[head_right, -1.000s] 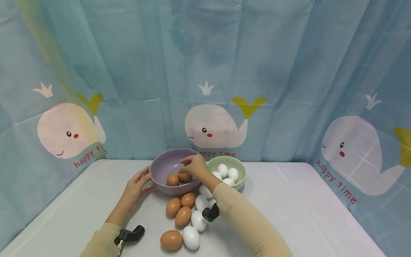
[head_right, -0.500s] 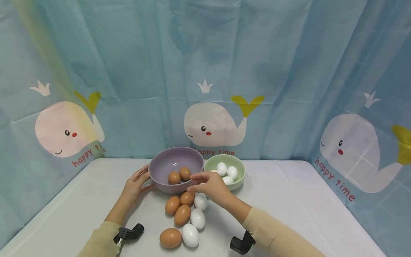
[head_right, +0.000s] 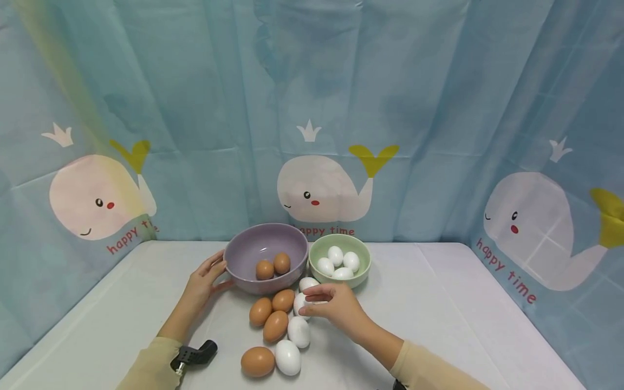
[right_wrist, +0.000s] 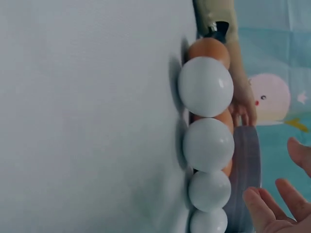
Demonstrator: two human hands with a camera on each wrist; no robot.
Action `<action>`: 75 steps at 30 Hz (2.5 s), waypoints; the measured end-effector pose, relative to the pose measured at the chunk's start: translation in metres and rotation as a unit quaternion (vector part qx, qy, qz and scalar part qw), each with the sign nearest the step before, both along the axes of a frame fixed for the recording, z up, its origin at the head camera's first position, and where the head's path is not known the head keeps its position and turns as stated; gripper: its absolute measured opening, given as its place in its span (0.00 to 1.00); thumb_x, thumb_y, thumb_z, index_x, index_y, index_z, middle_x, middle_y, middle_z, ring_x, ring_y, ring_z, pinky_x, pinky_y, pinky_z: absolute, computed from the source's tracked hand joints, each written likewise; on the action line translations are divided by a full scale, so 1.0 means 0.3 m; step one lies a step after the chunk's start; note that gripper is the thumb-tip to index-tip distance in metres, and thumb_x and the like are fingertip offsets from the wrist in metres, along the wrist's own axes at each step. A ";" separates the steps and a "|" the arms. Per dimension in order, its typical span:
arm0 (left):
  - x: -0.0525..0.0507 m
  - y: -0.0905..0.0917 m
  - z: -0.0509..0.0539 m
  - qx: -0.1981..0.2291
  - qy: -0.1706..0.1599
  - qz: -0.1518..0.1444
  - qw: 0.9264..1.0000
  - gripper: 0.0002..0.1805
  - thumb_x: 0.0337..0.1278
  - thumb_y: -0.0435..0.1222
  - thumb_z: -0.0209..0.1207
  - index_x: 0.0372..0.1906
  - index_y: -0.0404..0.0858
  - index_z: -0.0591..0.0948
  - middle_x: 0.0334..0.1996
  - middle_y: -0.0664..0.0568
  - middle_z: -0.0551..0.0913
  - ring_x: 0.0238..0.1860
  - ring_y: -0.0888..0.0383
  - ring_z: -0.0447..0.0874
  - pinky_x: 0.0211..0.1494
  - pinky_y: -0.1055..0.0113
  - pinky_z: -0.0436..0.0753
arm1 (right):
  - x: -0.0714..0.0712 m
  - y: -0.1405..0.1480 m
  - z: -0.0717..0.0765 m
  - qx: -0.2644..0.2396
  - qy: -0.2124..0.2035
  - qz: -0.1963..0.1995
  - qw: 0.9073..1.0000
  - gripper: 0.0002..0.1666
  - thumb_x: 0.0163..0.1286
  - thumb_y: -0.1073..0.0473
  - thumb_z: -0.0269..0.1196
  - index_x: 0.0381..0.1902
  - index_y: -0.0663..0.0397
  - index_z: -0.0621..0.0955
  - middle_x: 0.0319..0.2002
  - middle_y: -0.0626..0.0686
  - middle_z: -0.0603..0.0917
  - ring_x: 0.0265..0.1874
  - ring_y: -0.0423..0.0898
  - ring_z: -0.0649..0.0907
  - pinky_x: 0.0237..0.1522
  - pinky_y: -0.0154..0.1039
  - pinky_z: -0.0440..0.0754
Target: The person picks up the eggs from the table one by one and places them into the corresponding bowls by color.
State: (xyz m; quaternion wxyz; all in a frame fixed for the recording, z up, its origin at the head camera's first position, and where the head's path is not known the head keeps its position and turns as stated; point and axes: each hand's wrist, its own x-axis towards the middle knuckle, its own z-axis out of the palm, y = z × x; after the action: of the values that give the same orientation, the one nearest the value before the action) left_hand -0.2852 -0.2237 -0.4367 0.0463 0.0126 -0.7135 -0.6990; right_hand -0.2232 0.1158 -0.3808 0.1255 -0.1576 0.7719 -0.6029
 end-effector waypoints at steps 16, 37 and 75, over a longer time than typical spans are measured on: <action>0.000 0.001 0.000 0.008 0.000 0.000 1.000 0.32 0.75 0.42 0.51 0.78 0.41 0.58 0.78 0.45 0.59 0.75 0.50 0.62 0.61 0.63 0.85 | 0.068 0.010 -0.050 0.041 -0.014 -0.008 0.999 0.26 0.55 0.60 0.76 0.50 0.65 0.83 0.45 0.59 0.89 0.48 0.48 0.87 0.47 0.37 0.89; -0.001 0.002 0.001 0.008 -0.002 0.003 1.000 0.32 0.75 0.42 0.52 0.77 0.41 0.58 0.78 0.46 0.59 0.75 0.51 0.62 0.59 0.63 0.86 | 0.068 -0.012 -0.124 0.045 -0.012 -0.010 0.999 0.23 0.52 0.64 0.77 0.46 0.68 0.83 0.39 0.57 0.89 0.39 0.43 0.87 0.38 0.31 0.88; 0.008 0.003 0.007 0.010 -0.002 0.000 1.000 0.33 0.74 0.44 0.53 0.77 0.41 0.59 0.77 0.45 0.60 0.75 0.49 0.61 0.59 0.65 0.86 | 0.075 -0.036 -0.124 0.042 -0.030 -0.040 0.998 0.24 0.53 0.66 0.74 0.49 0.68 0.84 0.39 0.56 0.90 0.37 0.40 0.85 0.35 0.32 0.87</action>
State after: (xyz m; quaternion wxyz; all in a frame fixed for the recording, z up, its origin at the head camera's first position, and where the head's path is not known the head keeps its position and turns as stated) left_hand -0.2829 -0.2227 -0.4345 0.0445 0.0141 -0.7063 -0.7063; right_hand -0.2006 0.1048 -0.4180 0.1309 -0.1029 0.7980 -0.5792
